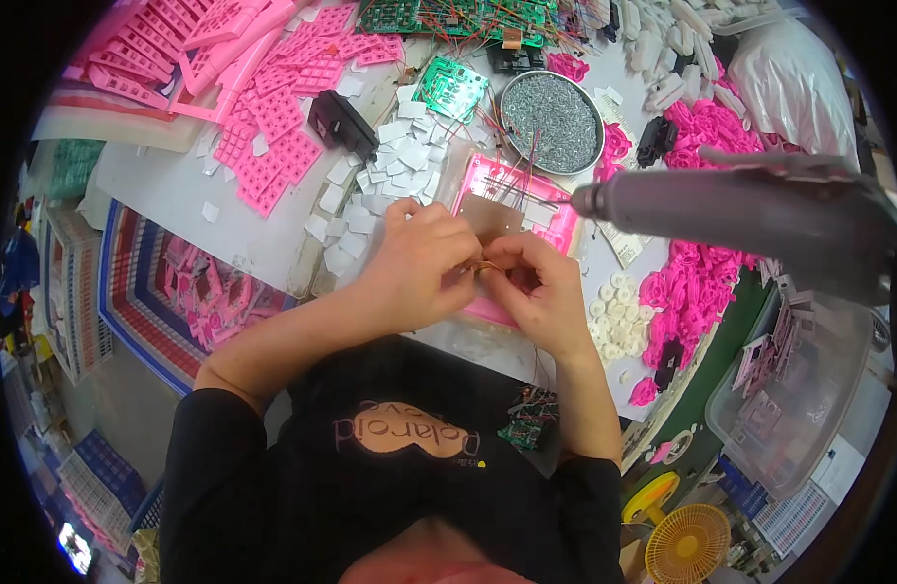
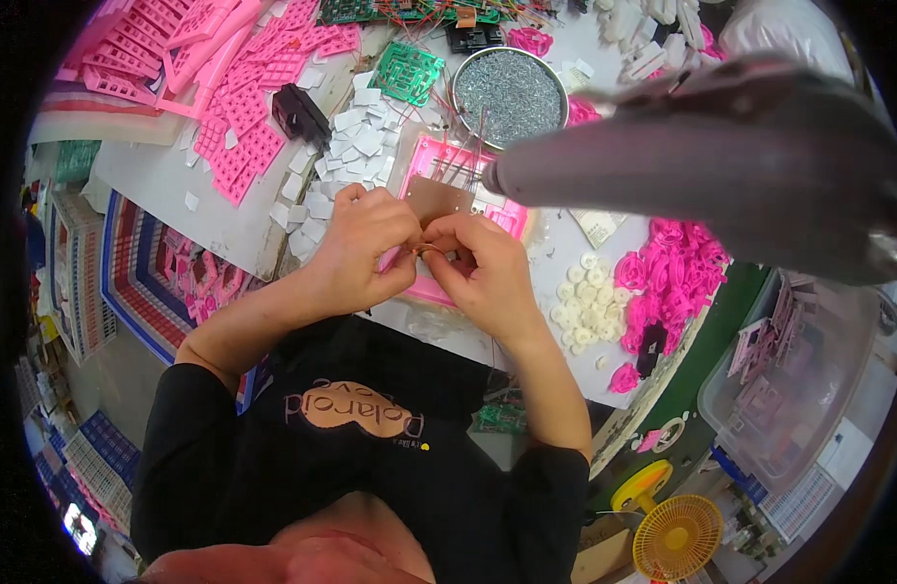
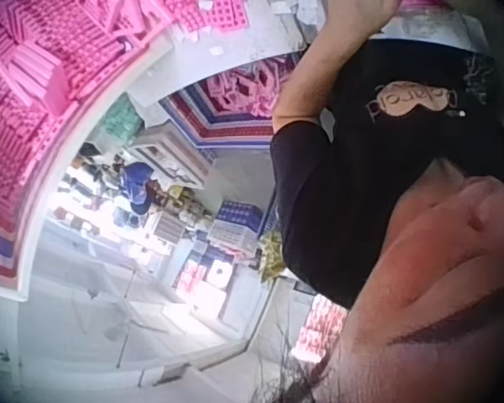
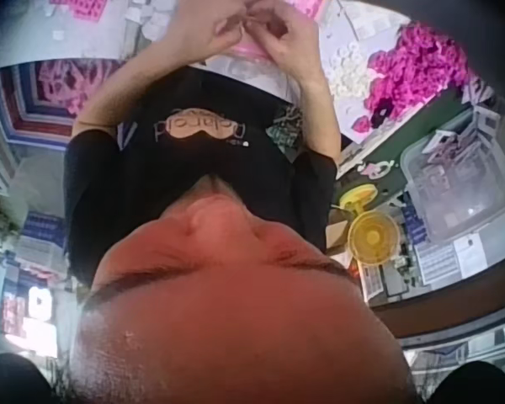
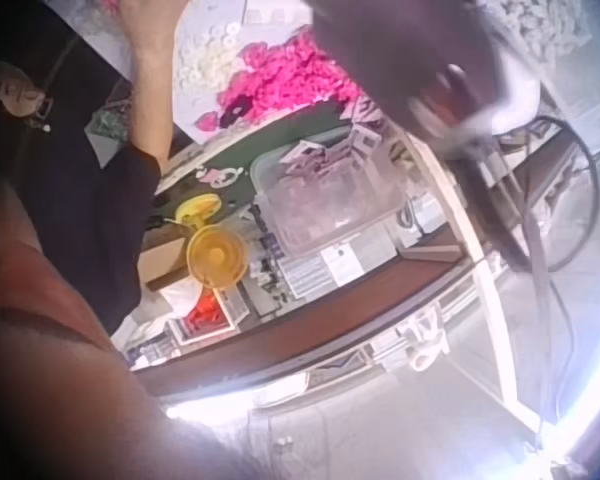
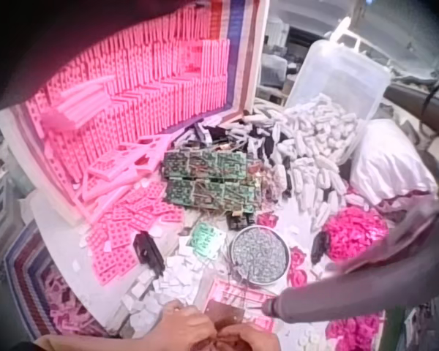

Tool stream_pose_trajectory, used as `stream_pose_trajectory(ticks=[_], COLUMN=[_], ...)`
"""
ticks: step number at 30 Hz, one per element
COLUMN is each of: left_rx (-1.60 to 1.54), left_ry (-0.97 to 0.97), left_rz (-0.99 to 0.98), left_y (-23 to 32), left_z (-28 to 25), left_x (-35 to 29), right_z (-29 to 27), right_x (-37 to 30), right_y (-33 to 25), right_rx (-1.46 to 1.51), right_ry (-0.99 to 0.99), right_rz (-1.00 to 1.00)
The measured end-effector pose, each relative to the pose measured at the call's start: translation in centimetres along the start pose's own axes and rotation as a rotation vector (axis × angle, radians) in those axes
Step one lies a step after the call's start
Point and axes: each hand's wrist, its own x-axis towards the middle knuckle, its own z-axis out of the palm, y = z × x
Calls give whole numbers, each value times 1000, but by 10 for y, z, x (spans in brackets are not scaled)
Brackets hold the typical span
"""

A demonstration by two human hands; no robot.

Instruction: Assembling a toy calculator by installing a circuit board and using a hot glue gun.

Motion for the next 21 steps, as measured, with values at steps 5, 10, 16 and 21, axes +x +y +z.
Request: stream_pose_trajectory(ticks=[5, 10, 16, 21], left_rx=[44, 47, -51, -213], left_ry=[-37, -10, -59, -87], left_rz=[-84, -39, -63, -135], left_y=[3, 2, 1, 1], left_z=[-9, -7, -9, -9], left_x=[1, -2, -4, -5], right_z=[0, -2, -3, 1], right_x=[0, 1, -1, 1], right_y=[1, -9, -8, -14], right_rx=[50, -35, 0, -436], right_ry=[32, -1, 7, 155], right_rz=[-9, 77, 45, -406])
